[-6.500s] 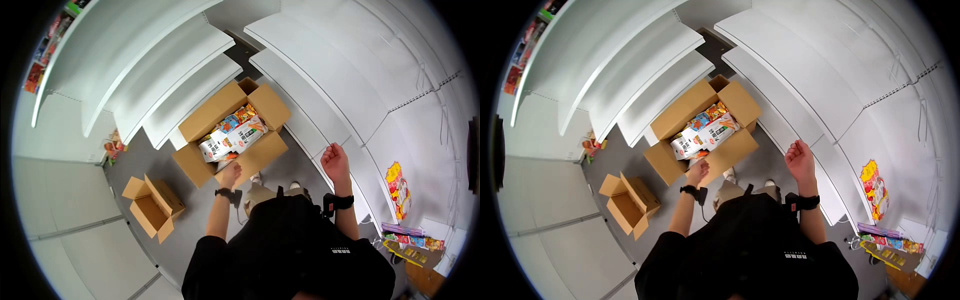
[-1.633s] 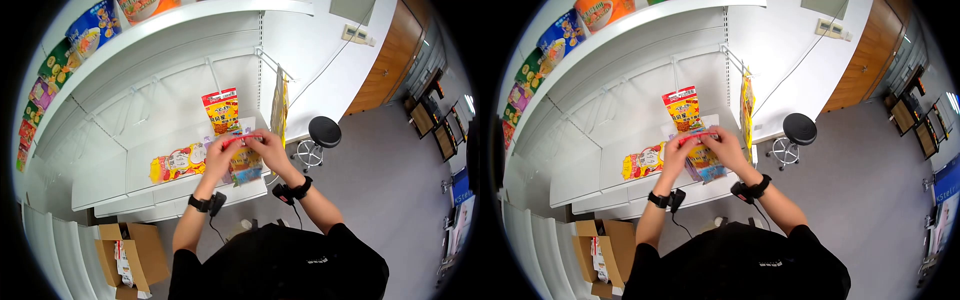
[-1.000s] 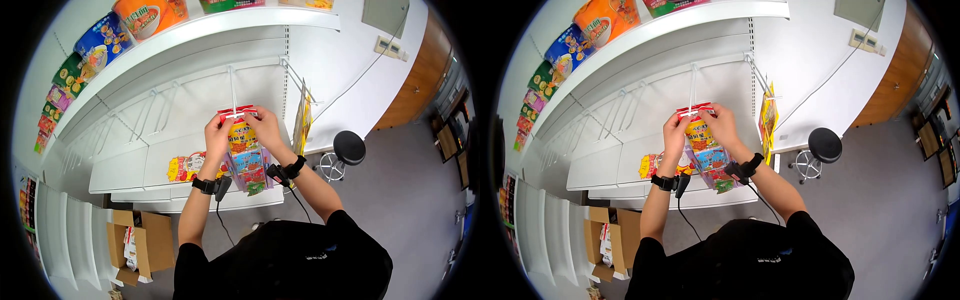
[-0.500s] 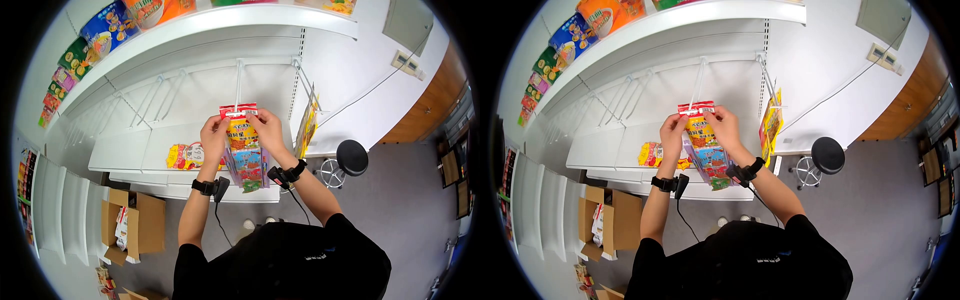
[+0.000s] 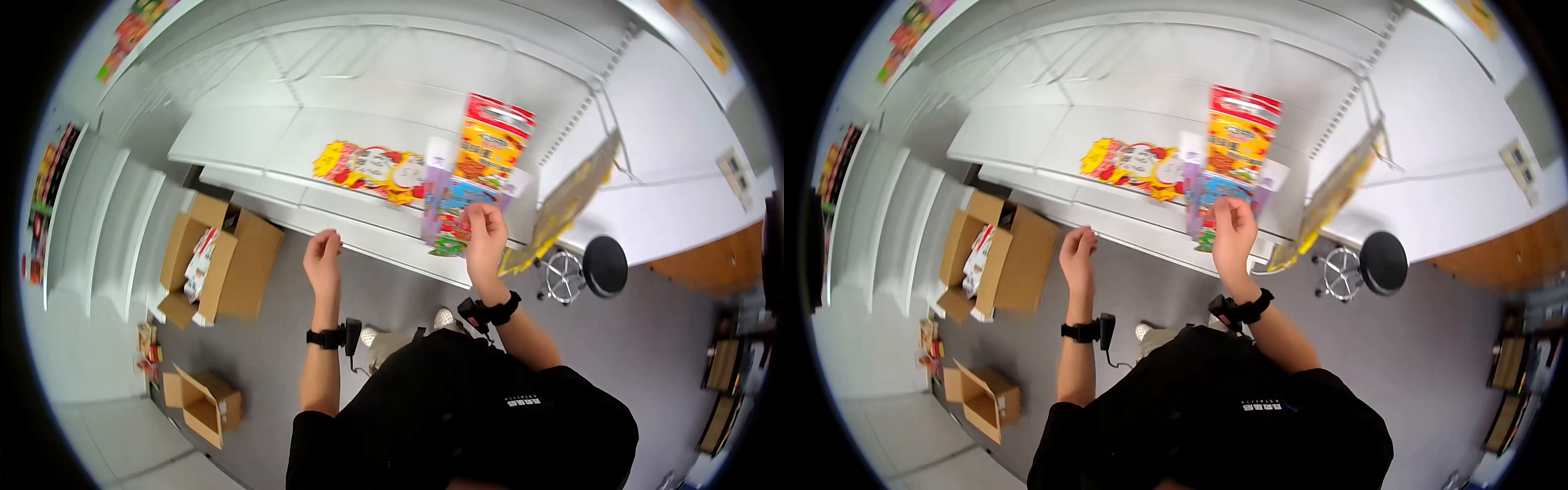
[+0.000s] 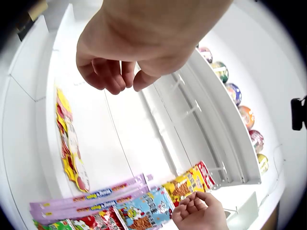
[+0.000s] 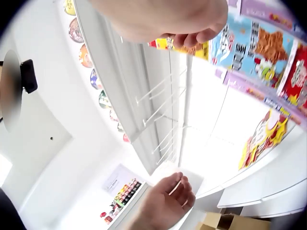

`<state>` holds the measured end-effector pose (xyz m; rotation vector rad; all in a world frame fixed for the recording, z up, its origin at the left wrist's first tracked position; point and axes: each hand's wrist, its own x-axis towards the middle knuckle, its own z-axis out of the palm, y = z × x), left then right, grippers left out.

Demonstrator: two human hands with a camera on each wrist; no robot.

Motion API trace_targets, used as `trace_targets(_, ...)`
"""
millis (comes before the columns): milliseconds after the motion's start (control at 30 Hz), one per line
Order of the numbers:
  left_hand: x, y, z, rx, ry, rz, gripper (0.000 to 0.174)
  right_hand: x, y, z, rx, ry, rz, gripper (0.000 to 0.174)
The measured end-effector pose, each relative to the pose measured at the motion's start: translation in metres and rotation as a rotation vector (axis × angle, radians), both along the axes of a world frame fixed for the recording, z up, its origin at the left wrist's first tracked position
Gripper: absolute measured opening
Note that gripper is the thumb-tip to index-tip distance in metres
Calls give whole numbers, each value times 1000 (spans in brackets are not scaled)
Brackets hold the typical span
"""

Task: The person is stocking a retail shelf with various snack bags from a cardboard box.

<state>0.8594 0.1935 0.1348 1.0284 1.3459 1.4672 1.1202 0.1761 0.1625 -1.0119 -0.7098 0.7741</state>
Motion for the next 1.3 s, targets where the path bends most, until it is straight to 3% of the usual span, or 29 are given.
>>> trace_targets(233, -156, -124, -24, -146, -131, 379, 11, -141, 8, -12, -122, 55, 393, 10)
trace_targets(400, -269, -220, -38, -160, -177, 679, 9, -268, -20, -32, -304, 174, 640, 11)
trace_targets(633, -352, -292, -49, -180, -231, 884, 12, -394, -36, -27, -475, 240, 972, 12)
trace_targets(933, -419, -267, -67, -271, -286, 869, 12, -456, -4, -50, -632, 331, 992, 12)
trace_targets(1300, -509, -182, -69, -402, -288, 853, 16, -556, 117, -83, -788, 533, 1067, 10)
